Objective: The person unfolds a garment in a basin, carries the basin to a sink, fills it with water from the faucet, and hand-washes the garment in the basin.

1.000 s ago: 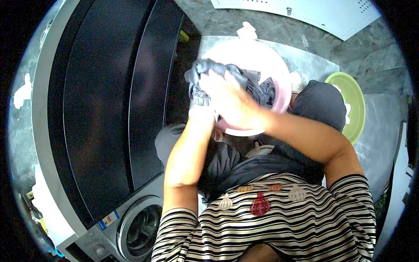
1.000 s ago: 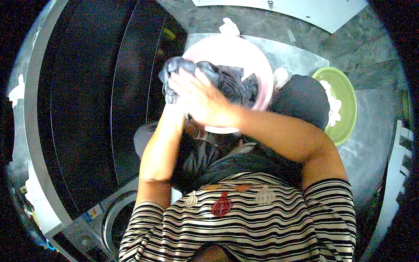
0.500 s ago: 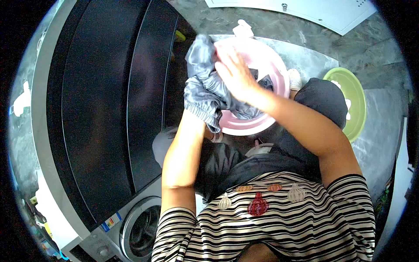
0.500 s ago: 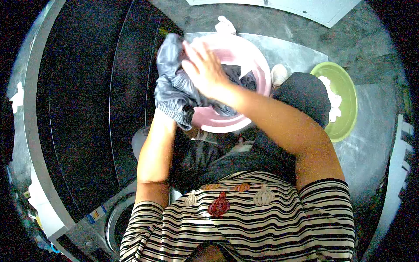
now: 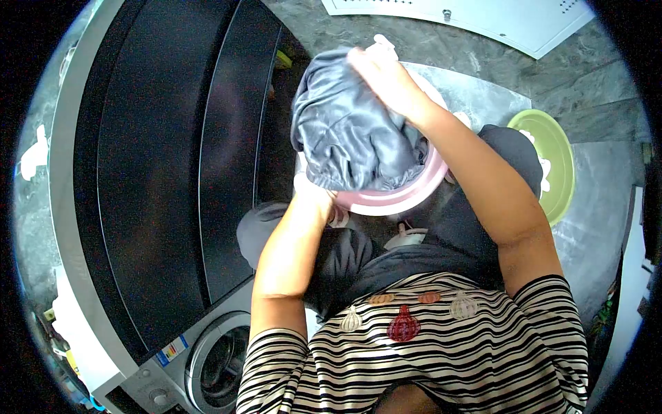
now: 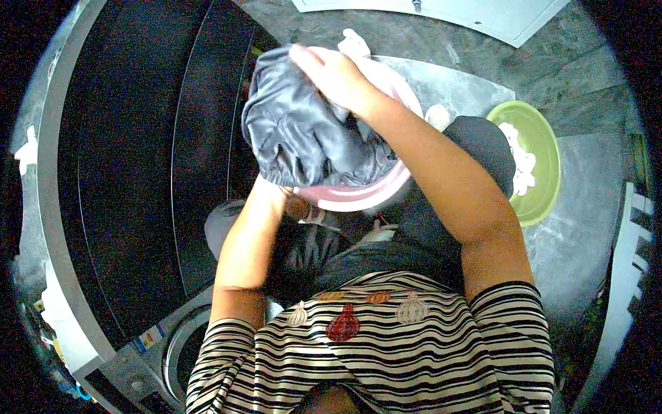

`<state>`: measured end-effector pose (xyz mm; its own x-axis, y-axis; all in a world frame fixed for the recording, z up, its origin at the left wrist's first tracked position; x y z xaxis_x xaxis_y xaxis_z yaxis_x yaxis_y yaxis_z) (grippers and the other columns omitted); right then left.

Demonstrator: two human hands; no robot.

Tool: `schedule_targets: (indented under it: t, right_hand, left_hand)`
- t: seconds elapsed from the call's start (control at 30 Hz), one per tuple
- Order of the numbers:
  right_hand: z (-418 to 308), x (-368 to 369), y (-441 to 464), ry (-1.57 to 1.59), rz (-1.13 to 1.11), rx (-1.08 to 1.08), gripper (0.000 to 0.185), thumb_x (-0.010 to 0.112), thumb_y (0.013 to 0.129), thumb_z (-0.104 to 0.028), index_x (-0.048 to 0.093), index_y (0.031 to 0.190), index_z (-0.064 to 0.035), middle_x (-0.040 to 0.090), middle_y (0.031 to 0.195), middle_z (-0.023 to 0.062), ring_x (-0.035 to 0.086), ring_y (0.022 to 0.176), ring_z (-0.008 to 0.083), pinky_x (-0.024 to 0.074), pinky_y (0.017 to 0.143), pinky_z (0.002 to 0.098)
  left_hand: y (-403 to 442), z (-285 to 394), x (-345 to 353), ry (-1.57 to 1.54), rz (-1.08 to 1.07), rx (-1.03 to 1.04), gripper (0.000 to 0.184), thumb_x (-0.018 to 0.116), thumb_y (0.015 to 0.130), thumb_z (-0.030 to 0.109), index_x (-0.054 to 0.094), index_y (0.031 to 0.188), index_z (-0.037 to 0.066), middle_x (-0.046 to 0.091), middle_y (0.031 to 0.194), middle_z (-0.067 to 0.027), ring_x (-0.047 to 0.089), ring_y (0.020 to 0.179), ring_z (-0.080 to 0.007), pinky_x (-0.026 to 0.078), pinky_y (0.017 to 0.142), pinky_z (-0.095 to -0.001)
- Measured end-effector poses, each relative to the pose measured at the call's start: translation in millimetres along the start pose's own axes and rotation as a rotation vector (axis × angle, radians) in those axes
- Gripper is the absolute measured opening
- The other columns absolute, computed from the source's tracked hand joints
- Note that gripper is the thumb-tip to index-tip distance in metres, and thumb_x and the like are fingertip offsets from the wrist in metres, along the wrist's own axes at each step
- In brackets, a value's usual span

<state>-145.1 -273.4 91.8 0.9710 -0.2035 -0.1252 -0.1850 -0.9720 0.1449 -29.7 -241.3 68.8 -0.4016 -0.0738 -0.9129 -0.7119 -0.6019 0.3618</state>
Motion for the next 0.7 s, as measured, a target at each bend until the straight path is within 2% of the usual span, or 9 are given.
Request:
schedule_targets:
  t: [0.07, 0.13, 0.2, 0.27, 0.37, 0.47, 0.53, 0.67, 0.7]
  right_hand:
    - [-7, -2, -1, -0.801, 0.069, -0.317, 0.049, 0.055, 0.085, -0.043, 0.055, 0.117, -0.0056, 0.062, 0.097, 0.0129, 0.060, 0.090, 0.0282, 0.0435, 0.087, 0.0361]
    - [-27, -6, -14, -0.817, 0.310, -0.362, 0.048, 0.056, 0.084, -0.039, 0.055, 0.117, -0.0036, 0.057, 0.111, 0.0175, 0.055, 0.101, 0.0330, 0.0406, 0.091, 0.0401]
    - [-17, 41, -26, -0.395, -0.233, -0.056, 0.046, 0.055, 0.084, -0.034, 0.053, 0.118, -0.0030, 0.051, 0.120, 0.0186, 0.048, 0.113, 0.0344, 0.0341, 0.097, 0.0457]
    - [-45, 88, -99, -0.686, -0.177, -0.631, 0.047, 0.053, 0.084, -0.028, 0.049, 0.122, -0.0018, 0.048, 0.125, 0.0201, 0.039, 0.122, 0.0385, 0.0278, 0.102, 0.0509]
    - [-36, 100, -129, -0.403, -0.339, -0.554, 0.050, 0.050, 0.084, -0.023, 0.044, 0.129, -0.0014, 0.039, 0.136, 0.0196, 0.027, 0.132, 0.0369, 0.0181, 0.108, 0.0524]
    - [-42, 73, -74, -0.833, -0.153, -0.632, 0.044, 0.049, 0.086, -0.031, 0.050, 0.125, -0.0107, 0.040, 0.135, 0.0175, 0.031, 0.130, 0.0338, 0.0215, 0.106, 0.0527]
    - [-3, 38, -21, -0.727, -0.082, -0.253, 0.039, 0.047, 0.088, -0.034, 0.054, 0.120, -0.0139, 0.043, 0.132, 0.0154, 0.033, 0.128, 0.0350, 0.0259, 0.103, 0.0546]
    - [40, 27, -16, -0.724, -0.037, -0.168, 0.035, 0.044, 0.089, -0.033, 0.058, 0.114, -0.0134, 0.047, 0.128, 0.0152, 0.039, 0.123, 0.0360, 0.0310, 0.100, 0.0529]
    - [48, 22, -18, -0.645, -0.016, -0.158, 0.034, 0.044, 0.089, -0.032, 0.059, 0.112, -0.0131, 0.049, 0.124, 0.0161, 0.042, 0.119, 0.0367, 0.0336, 0.098, 0.0508]
  left_hand:
    - [2, 7, -6, 0.010, -0.019, -0.038, 0.050, 0.053, 0.082, 0.030, 0.048, 0.124, 0.004, 0.050, 0.125, -0.0155, 0.042, 0.121, -0.0294, 0.028, 0.106, -0.0369]
    - [7, 13, -13, 0.025, -0.037, -0.062, 0.050, 0.052, 0.083, 0.030, 0.046, 0.125, 0.004, 0.049, 0.126, -0.0153, 0.042, 0.122, -0.0287, 0.027, 0.107, -0.0363]
    - [11, 16, -19, 0.030, -0.064, -0.075, 0.050, 0.052, 0.084, 0.029, 0.045, 0.126, 0.004, 0.048, 0.127, -0.0151, 0.041, 0.122, -0.0280, 0.027, 0.107, -0.0357]
    - [14, 19, -22, 0.034, -0.095, -0.080, 0.050, 0.051, 0.084, 0.028, 0.044, 0.127, 0.003, 0.048, 0.128, -0.0149, 0.041, 0.123, -0.0273, 0.026, 0.108, -0.0352]
    - [20, 21, -27, 0.079, -0.160, -0.100, 0.050, 0.050, 0.086, 0.028, 0.042, 0.129, 0.003, 0.047, 0.129, -0.0147, 0.040, 0.124, -0.0263, 0.025, 0.108, -0.0343]
    - [22, 20, -36, 0.135, -0.226, -0.139, 0.050, 0.049, 0.087, 0.027, 0.040, 0.130, 0.002, 0.046, 0.130, -0.0144, 0.040, 0.124, -0.0253, 0.025, 0.109, -0.0334]
    - [14, 14, -36, 0.036, -0.207, -0.167, 0.051, 0.048, 0.087, 0.026, 0.039, 0.131, 0.002, 0.046, 0.131, -0.0142, 0.040, 0.125, -0.0246, 0.024, 0.110, -0.0329]
    - [-14, -20, 46, -0.129, -0.120, -0.019, 0.046, 0.048, 0.086, 0.018, 0.041, 0.129, 0.003, 0.050, 0.124, -0.0137, 0.046, 0.116, -0.0243, 0.034, 0.101, -0.0322]
    - [-28, -37, 62, -0.346, -0.215, -0.141, 0.046, 0.048, 0.086, 0.022, 0.043, 0.128, 0.003, 0.049, 0.125, -0.0122, 0.046, 0.116, -0.0243, 0.037, 0.099, -0.0339]
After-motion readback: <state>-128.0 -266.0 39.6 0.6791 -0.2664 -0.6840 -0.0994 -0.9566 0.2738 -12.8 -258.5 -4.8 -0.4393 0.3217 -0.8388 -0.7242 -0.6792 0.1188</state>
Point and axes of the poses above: each hand's wrist, its own y-axis towards the middle knuckle, its own x-axis out of the palm, z = x × y, the point moved 9 cm from there along y, towards the middle knuckle
